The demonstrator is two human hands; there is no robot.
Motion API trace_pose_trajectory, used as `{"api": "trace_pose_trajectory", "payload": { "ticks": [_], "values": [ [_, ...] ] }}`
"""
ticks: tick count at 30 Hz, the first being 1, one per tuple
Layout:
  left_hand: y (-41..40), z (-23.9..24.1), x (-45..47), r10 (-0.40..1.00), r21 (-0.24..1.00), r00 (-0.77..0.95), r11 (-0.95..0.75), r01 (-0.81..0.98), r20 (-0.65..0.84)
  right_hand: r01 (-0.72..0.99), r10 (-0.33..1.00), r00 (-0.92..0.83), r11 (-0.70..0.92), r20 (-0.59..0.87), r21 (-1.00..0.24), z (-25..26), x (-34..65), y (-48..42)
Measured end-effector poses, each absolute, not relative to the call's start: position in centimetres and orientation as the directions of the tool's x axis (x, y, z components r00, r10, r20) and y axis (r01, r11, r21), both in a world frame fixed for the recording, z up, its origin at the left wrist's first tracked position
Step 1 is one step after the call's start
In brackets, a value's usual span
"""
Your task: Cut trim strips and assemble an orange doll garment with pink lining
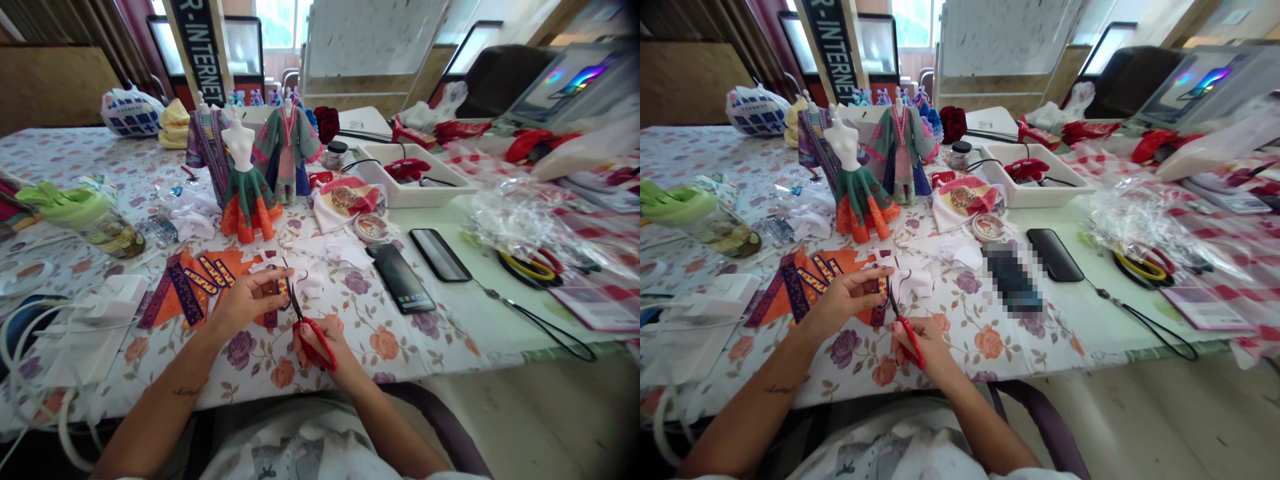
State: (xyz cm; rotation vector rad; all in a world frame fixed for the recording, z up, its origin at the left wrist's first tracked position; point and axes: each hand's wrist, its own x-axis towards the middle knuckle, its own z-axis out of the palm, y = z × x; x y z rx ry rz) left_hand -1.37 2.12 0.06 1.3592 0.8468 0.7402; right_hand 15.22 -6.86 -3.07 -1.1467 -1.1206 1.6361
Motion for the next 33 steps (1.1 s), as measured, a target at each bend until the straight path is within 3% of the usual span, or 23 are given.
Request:
{"api": "trace_pose_trajectory", "payload": {
  "ticks": [10,22,33],
  "values": [
    [1.8,0.8,-1.1,0.897,1.000,0.441,-0.018,-0.012,0.021,-0.007,0.961,-0.187,-0.207,-0.202,-0.978,-3.2,15.7,-6.7],
    [2.1,0.3,-1.6,0.889,0.999,0.457,0.042,-0.033,-0.023,-0.013,0.940,-0.307,-0.163,-0.151,-0.987,-2.5,16.4,-6.6],
    [1.8,0.9,-1.8,0.872,0.999,0.486,0.047,0.019,-0.050,0.025,0.959,-0.261,-0.108,-0.111,-0.994,-2.5,15.8,-6.5]
  ]
}}
